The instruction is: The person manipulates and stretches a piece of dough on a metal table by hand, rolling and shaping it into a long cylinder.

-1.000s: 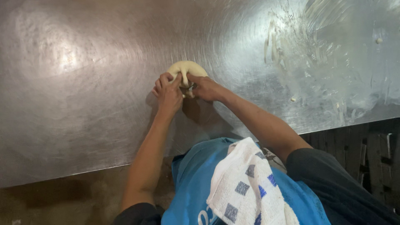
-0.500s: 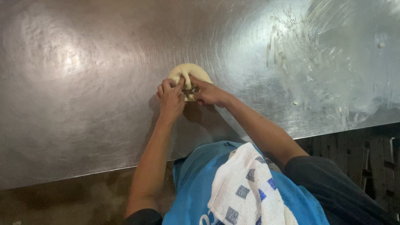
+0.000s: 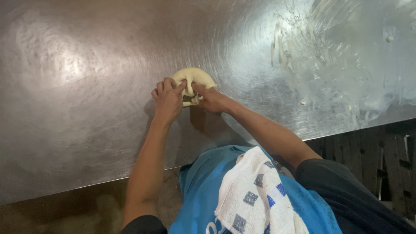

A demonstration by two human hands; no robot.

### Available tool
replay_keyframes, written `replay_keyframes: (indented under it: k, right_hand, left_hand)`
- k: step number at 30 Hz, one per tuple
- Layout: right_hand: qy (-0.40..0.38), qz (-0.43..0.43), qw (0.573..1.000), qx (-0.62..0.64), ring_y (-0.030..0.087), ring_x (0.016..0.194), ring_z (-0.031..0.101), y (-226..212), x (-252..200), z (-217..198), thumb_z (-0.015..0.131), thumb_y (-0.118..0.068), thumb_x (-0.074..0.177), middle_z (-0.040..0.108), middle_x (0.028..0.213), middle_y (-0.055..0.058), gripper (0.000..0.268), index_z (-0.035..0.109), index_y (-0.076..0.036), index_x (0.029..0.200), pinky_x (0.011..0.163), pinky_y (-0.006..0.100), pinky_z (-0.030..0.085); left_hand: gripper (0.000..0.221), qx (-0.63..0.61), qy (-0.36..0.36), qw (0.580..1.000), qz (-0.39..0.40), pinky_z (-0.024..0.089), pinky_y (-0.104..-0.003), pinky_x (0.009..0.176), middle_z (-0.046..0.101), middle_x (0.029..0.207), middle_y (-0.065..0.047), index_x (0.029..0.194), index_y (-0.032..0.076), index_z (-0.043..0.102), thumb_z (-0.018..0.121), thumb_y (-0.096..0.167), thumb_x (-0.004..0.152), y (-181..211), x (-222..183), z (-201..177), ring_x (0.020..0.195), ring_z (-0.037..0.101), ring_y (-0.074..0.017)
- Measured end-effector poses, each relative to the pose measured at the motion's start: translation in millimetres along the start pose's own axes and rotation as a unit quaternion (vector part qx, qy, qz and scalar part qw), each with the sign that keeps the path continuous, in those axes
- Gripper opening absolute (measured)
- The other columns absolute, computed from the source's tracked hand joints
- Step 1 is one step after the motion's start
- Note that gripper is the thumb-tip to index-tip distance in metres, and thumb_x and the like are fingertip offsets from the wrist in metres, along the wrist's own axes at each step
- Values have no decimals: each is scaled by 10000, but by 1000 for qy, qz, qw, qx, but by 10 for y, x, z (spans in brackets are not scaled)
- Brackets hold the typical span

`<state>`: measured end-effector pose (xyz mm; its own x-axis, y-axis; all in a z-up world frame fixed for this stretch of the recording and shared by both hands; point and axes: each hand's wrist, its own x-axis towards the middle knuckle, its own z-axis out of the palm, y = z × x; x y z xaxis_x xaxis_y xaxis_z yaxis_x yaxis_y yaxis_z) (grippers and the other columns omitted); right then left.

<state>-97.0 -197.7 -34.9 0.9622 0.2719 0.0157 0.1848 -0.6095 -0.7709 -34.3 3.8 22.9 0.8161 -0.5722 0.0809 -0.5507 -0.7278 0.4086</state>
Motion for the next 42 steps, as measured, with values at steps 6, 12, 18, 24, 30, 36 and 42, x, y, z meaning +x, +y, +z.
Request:
replay_keyframes:
  k: [6,12,18,24,30,36,42]
  right_hand:
    - [-88,144,986,16,447,1208,614,-301,95,-216,641,-138,886,615,1362,251,603,441,-100,1453,1009,517,471]
    - [-58,106,992,30,445,1211,626,-296,-161,-192,609,-102,903,645,1306,274,649,424,-104,1526,1027,504,476]
    - [-55,164,984,29,440,1141,639,-556,-296,-372,625,-164,911,662,1244,279,643,436,-164,1526,991,515,486]
    - [-50,178,982,45,430,1098,668,-620,-40,-479,555,-145,921,673,1241,250,596,478,-262,1500,921,528,510]
    - [-89,226,970,-33,452,1076,660,-564,43,-376,605,-201,924,672,1211,261,663,383,-292,1542,913,546,508]
    - [-43,189,980,-36,475,981,692,-631,-236,-303,595,-144,917,693,1103,289,732,330,-262,1589,817,565,529]
    - [-107,230,967,-20,441,906,727,-576,-271,-322,587,-130,905,714,1014,292,806,270,-324,1620,834,532,551]
  left_hand:
    - [422,27,-11,1000,9,323,-514,961,529,1178,-77,1294,272,726,586,114,929,-22,181,34,1138,468,-300]
    - [352,14,15,1000,-5,328,-522,1028,531,1236,-68,1265,278,734,605,143,966,37,-122,129,1207,463,-295]
    - [504,21,36,999,-34,289,-575,1068,491,1357,-112,1343,240,701,576,48,895,234,-419,145,1277,428,-347]
    - [439,19,21,998,-55,273,-631,1062,496,1334,-102,1291,232,704,598,85,892,266,-362,113,1279,436,-333]
    - [368,-2,18,998,-53,247,-643,1099,491,1353,-115,1222,216,719,603,81,900,212,-407,240,1337,421,-337]
    - [461,-72,87,994,-9,248,-594,1126,436,1525,-113,1374,211,682,626,99,930,237,-739,246,1374,379,-350]
    - [470,-15,79,997,-19,219,-621,1163,365,1602,-149,1403,266,642,608,108,962,173,-612,184,1441,316,-370]
